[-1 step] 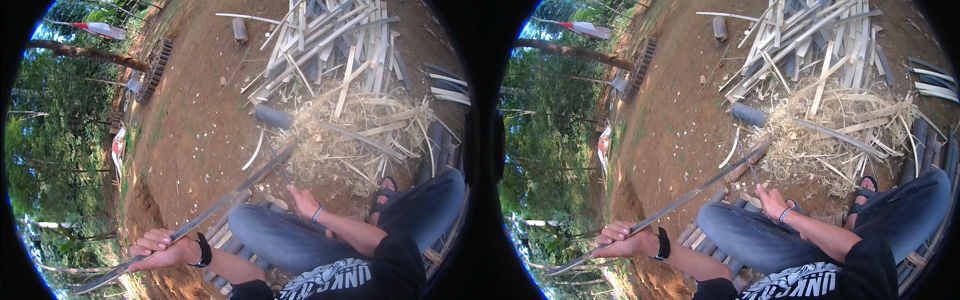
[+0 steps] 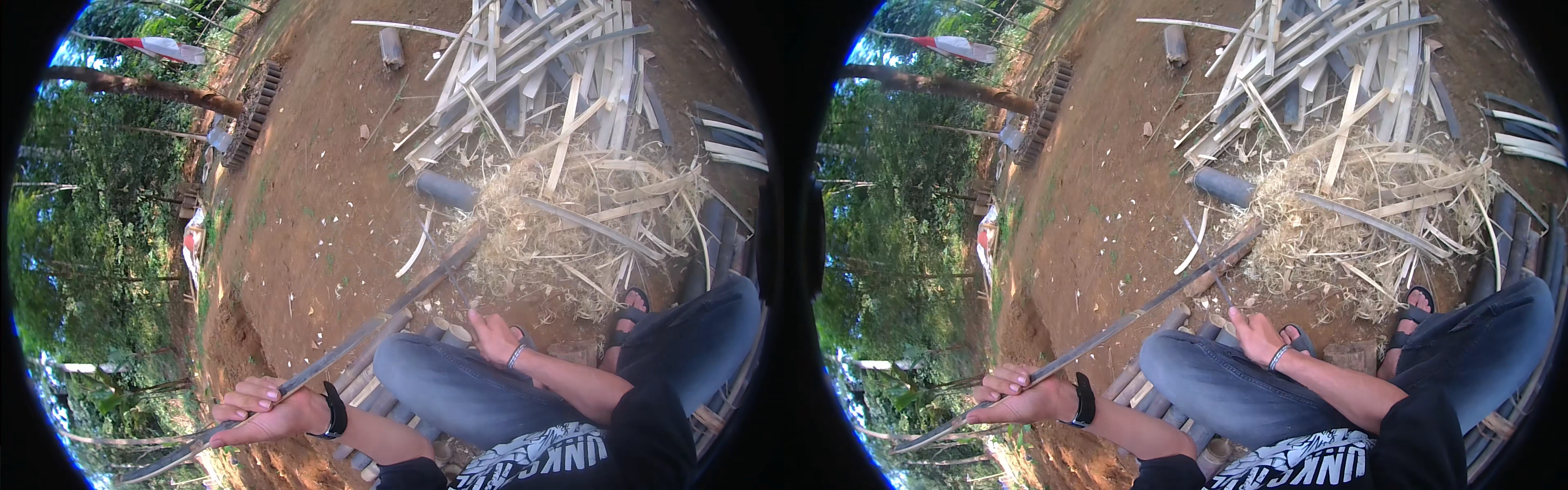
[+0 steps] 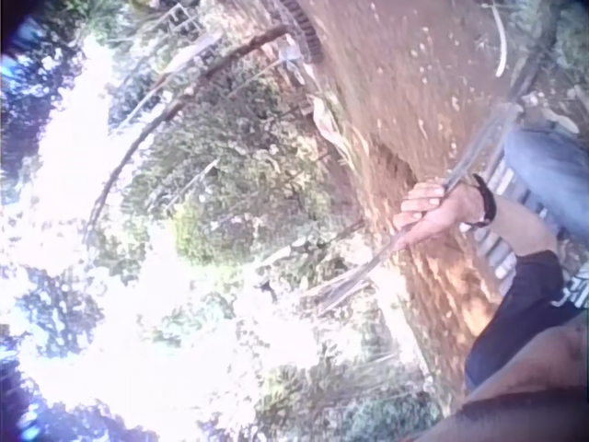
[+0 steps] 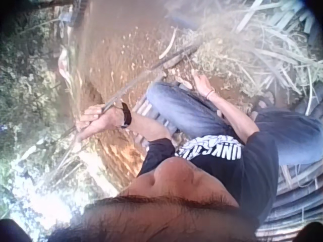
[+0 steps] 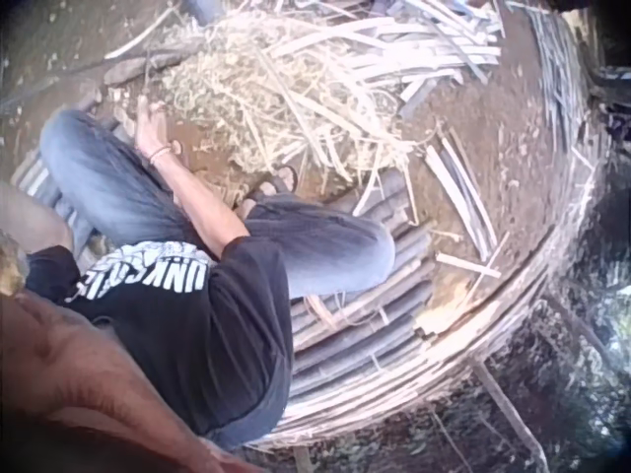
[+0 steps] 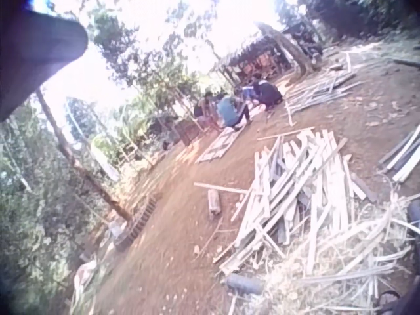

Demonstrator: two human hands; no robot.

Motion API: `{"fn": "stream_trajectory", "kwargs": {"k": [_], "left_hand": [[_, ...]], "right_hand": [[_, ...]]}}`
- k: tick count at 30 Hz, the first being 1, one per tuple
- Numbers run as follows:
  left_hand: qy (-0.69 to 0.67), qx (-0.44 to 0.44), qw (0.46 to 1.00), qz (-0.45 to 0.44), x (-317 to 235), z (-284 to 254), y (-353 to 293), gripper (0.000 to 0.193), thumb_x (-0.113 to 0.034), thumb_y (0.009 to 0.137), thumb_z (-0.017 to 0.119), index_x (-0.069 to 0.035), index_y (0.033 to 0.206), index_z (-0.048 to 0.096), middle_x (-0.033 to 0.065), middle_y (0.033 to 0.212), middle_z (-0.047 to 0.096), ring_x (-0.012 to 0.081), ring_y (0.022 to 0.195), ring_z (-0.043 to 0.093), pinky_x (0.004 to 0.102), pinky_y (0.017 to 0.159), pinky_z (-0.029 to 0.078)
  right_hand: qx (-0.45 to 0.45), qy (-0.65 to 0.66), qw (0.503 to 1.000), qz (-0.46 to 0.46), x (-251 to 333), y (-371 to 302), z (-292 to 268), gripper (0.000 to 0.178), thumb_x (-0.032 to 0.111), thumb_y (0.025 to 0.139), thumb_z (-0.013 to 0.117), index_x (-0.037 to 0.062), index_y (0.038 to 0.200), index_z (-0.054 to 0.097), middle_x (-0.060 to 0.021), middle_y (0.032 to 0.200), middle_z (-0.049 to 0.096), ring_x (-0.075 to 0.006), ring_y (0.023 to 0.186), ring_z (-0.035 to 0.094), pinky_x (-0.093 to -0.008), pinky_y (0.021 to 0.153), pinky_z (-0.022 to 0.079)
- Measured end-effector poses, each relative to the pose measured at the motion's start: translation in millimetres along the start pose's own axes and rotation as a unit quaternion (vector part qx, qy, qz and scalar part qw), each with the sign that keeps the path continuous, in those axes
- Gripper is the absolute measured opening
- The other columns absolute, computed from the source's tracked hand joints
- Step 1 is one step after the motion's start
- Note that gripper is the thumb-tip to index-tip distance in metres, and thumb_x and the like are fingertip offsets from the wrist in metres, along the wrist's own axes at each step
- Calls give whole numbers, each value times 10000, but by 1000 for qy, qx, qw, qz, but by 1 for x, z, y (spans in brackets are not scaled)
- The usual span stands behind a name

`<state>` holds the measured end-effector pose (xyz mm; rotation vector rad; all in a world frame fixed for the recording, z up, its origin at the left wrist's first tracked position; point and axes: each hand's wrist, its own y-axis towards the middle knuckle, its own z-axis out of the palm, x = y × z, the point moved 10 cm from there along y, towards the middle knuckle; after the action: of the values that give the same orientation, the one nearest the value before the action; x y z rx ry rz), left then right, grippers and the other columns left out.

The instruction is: The person uses a large blade to shave and thin a long piece of wood, removing thin strips of material while holding the wood against a log.

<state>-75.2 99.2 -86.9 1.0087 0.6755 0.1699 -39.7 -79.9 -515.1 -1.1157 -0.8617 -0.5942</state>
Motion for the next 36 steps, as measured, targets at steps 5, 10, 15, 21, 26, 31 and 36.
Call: {"fn": "stream_trajectory", "kwargs": {"k": [5,10,15,21,26,31,36], "left_hand": [[114,-104,988,15,-5,-10,-5,486,-525,967,351,-144,666,332,-31,459,250,64,354,249,175,318,203],[124,-105,987,8,-7,-15,-3,486,-527,968,340,-150,663,324,-31,462,247,66,353,244,177,317,198],[153,-128,980,23,-8,-16,-5,500,-534,968,329,-149,649,320,-26,459,250,69,350,249,179,312,192],[138,-104,985,2,-2,-16,-4,508,-540,963,340,-142,648,321,-19,469,254,77,363,248,188,323,198],[137,-110,984,9,-3,-19,-5,511,-537,958,367,-136,643,330,-17,483,253,84,383,240,197,336,197],[131,-97,987,2,-2,-24,1,522,-558,949,366,-143,635,321,-21,476,242,94,385,254,215,341,187],[126,-106,986,14,-3,-20,-1,518,-546,950,381,-131,642,345,-18,478,256,82,392,245,198,341,199]], "right_hand": [[97,-70,969,-216,91,-37,38,678,551,912,395,-54,639,529,-225,489,445,-383,485,495,-458,536,410],[-17,-42,998,-50,-16,30,-2,774,583,908,387,-71,508,496,-142,404,404,-246,397,496,-434,449,397],[68,-43,983,-165,69,-21,36,703,561,899,420,-67,600,522,-243,508,483,-346,502,547,-447,580,435],[34,-75,994,-66,8,21,8,779,609,871,432,-105,563,493,-268,497,474,-357,510,578,-471,529,427],[20,-37,987,-154,39,3,26,809,636,875,403,-98,545,482,-222,463,430,-309,471,531,-461,519,422],[5,-97,994,-48,-13,37,-5,810,636,887,379,-81,521,476,-203,457,419,-269,451,509,-461,496,412],[-7,-12,992,-122,18,17,26,796,615,890,393,-87,529,489,-221,478,443,-303,507,553,-476,548,423]]}}
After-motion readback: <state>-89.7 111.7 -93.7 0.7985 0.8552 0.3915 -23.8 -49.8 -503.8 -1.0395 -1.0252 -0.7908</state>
